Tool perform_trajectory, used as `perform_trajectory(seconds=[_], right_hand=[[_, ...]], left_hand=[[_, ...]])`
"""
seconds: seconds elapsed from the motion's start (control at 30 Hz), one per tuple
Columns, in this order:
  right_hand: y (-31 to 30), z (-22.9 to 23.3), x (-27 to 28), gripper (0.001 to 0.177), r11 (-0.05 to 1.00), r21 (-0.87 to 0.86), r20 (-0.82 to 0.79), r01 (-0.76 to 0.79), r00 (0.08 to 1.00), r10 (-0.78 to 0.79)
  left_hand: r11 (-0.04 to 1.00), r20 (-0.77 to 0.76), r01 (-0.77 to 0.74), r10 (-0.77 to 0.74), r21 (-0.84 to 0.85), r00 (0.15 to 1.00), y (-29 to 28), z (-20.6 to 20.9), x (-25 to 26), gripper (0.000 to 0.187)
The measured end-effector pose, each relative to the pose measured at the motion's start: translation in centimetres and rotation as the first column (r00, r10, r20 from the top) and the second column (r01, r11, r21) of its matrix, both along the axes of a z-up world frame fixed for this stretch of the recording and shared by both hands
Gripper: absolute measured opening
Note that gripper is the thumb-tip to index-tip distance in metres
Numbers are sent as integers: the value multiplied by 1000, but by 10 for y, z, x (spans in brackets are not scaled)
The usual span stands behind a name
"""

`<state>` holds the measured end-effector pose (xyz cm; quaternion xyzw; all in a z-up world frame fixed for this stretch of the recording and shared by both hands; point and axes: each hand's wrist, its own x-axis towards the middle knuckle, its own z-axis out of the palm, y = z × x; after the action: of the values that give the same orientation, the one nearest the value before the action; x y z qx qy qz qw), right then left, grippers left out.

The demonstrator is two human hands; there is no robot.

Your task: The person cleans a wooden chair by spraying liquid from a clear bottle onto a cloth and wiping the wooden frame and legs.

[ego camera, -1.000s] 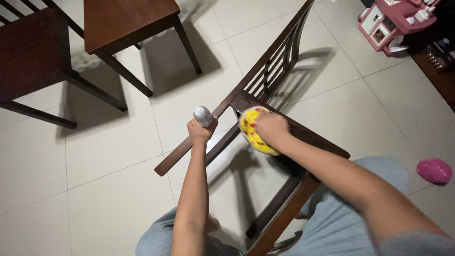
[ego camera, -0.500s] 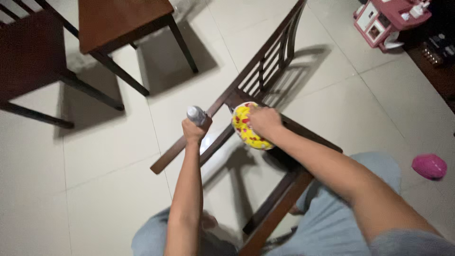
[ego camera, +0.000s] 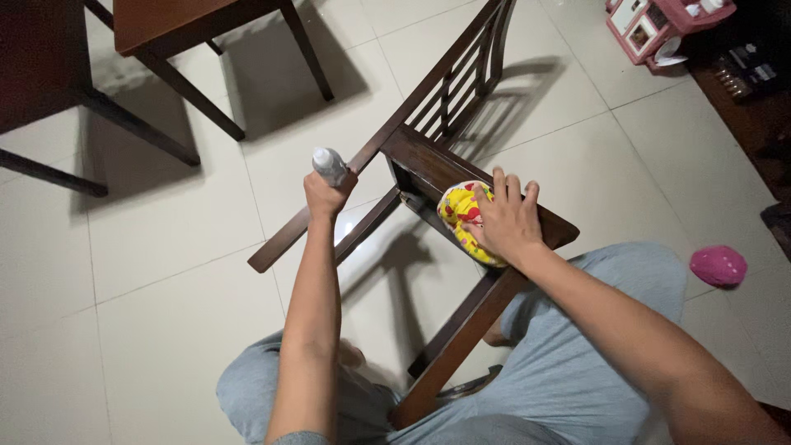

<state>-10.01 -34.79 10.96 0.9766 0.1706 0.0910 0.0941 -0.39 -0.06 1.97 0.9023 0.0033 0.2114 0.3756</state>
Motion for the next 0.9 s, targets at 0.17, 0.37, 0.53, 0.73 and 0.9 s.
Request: perform_trajectory(seconds=[0.17, 0.37, 0.53, 0.73, 0.9], right_hand=[[-5, -37, 17, 83, 996, 84, -41, -26, 999, 29], [-10, -49, 36, 85, 987, 157, -163, 20, 987, 6], [-17, -49, 67, 89, 996, 84, -161, -28, 986, 41], [-30, -51, 122, 90, 989, 39, -111, -140, 983, 144], [-36, -45, 177, 91, 975, 12, -146, -221, 964, 221]], left_hand=[[998, -115, 32, -25, 60, 993, 8, 0, 17, 38], [987, -299, -39, -9, -155, 954, 1, 26, 18, 35], [993, -298, -6, -29, -114, 954, -8, 49, 11, 35], [985, -244, -74, 34, -157, 969, -7, 45, 14, 40], [950, -304, -229, 159, -210, 939, -15, 39, 9, 43]])
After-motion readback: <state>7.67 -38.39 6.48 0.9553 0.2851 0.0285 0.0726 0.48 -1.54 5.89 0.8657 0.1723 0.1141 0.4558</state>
